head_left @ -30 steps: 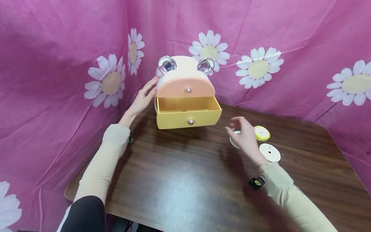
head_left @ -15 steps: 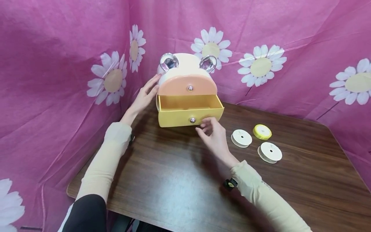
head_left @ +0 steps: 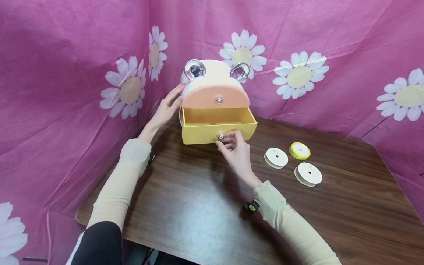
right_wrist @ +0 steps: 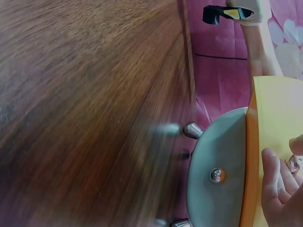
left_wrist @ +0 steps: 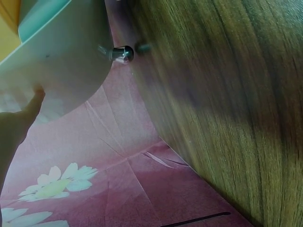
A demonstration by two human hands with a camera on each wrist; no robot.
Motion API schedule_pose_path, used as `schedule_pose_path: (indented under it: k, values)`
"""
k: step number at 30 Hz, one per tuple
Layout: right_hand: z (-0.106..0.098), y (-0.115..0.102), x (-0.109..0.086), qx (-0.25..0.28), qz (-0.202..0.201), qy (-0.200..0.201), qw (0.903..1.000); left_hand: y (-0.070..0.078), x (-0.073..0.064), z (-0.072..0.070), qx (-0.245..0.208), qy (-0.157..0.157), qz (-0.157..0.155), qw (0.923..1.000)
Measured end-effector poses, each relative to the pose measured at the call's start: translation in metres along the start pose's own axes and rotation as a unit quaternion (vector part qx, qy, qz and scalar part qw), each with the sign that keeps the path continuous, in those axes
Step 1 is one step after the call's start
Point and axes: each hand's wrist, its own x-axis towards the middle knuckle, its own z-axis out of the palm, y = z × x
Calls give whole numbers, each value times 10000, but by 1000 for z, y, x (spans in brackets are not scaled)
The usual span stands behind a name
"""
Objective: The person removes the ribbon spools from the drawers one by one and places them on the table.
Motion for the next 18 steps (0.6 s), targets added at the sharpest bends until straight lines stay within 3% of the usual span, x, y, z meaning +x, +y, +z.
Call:
schedule_pose_path:
  k: [8,15,18]
  values:
    - [4,0,4,229,318,-14,9992,1,0,-2,110,-3,13,9999]
    - [4,-33,5,130,242,-37,9996,1,-1,-1,95,12,-20,10000]
    - [7,-35,7,75,169,-6,9998,2,-1,0,106,-10,-41,9999]
